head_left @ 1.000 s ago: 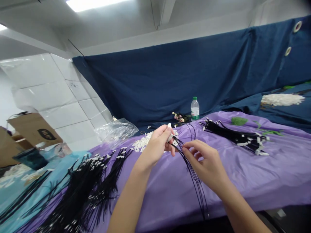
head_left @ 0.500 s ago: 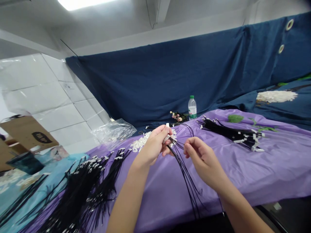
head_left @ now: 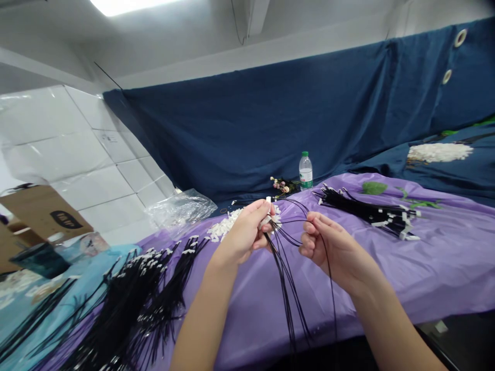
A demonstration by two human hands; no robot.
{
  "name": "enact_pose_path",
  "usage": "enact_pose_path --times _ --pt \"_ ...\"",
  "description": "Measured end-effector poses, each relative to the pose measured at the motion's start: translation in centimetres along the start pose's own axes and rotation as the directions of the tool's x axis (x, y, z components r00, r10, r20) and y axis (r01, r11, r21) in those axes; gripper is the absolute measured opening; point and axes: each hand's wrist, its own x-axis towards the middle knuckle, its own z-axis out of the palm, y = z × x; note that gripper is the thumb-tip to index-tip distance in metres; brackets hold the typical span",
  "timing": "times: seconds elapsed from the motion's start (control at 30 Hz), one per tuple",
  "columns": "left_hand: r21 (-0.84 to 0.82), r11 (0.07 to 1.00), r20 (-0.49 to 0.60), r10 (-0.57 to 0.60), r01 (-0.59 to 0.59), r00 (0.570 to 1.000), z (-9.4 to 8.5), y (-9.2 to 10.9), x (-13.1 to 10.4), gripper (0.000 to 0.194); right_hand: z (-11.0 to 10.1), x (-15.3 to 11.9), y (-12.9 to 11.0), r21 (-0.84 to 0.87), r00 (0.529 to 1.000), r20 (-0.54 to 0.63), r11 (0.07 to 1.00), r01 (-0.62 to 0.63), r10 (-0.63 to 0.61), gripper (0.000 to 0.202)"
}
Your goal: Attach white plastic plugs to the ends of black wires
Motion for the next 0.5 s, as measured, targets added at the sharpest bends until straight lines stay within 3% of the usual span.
enact_pose_path --times 0.17,0.33,0.5 --pt "0.000 1.000 -0.002 -0.011 0.011 1.000 -0.3 0.0 0.1 0.022 -0.7 0.3 -0.5 0.079 0.998 -0.062 0.997 -0.004 0.009 0.013" --pt "-0.014 1.000 0.009 -0.024 0.024 1.000 -0.7 -0.1 0.4 0.022 -1.3 0.6 -1.1 -0.110 0.969 -0.085 0.969 0.222 -0.232 0.022" --pt "-0.007 0.999 0.030 -0.044 0.045 0.999 -0.4 -0.2 0.5 0.023 -1.4 1.1 -0.9 0.066 0.919 -0.248 0.941 0.333 -0.308 0.028"
